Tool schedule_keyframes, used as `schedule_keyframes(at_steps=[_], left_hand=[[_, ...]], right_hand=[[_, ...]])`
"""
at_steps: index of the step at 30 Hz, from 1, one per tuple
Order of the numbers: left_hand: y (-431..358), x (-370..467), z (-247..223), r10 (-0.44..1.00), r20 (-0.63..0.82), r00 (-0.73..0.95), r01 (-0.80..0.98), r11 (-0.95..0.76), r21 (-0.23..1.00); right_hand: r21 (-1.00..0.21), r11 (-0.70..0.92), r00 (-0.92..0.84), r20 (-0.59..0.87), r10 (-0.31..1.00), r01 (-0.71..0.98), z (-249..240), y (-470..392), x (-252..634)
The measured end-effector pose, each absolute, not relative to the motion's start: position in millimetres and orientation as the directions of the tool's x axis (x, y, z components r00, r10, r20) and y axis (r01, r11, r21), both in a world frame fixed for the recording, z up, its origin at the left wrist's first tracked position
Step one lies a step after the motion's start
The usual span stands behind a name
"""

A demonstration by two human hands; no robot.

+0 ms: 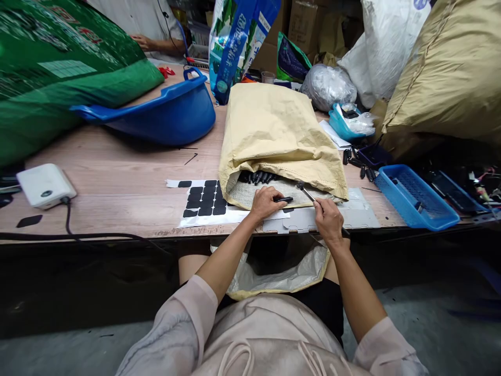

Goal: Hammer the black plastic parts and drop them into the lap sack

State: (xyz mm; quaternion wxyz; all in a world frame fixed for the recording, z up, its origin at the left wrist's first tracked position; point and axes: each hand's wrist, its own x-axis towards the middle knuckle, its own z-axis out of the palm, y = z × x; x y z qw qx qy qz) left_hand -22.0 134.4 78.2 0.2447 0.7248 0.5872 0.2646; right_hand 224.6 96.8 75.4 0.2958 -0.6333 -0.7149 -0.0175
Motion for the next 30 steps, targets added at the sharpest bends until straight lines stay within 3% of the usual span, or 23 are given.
schedule_keyframes(at_steps=[5,12,17,24,30], left_hand=[[135,-22,77,0.981,0.101,0.168,0.717,-0.192,0.670],[135,-21,76,0.981,0.104,0.166,0.710,-0.192,0.678],[135,-20,77,0.981,0.104,0.165,0.709,-0.191,0.679],[133,-19,83,0.983,0.079,0.168,0.726,-0.178,0.664],[131,-16,85,0.983,0.088,0.161,0.741,-0.179,0.647]], right_hand=[[-0.437,0.255,-0.041,0.441,0.896,0.863,85,75,214],[-0.455,0.245,-0.039,0.416,0.909,0.856,82,67,210],[-0.493,0.341,-0.068,0.490,0.869,0.800,91,68,204],[-0.461,0.339,-0.130,0.427,0.895,0.820,83,69,200],[-0.414,0.337,-0.113,0.478,0.871,0.846,86,111,225]])
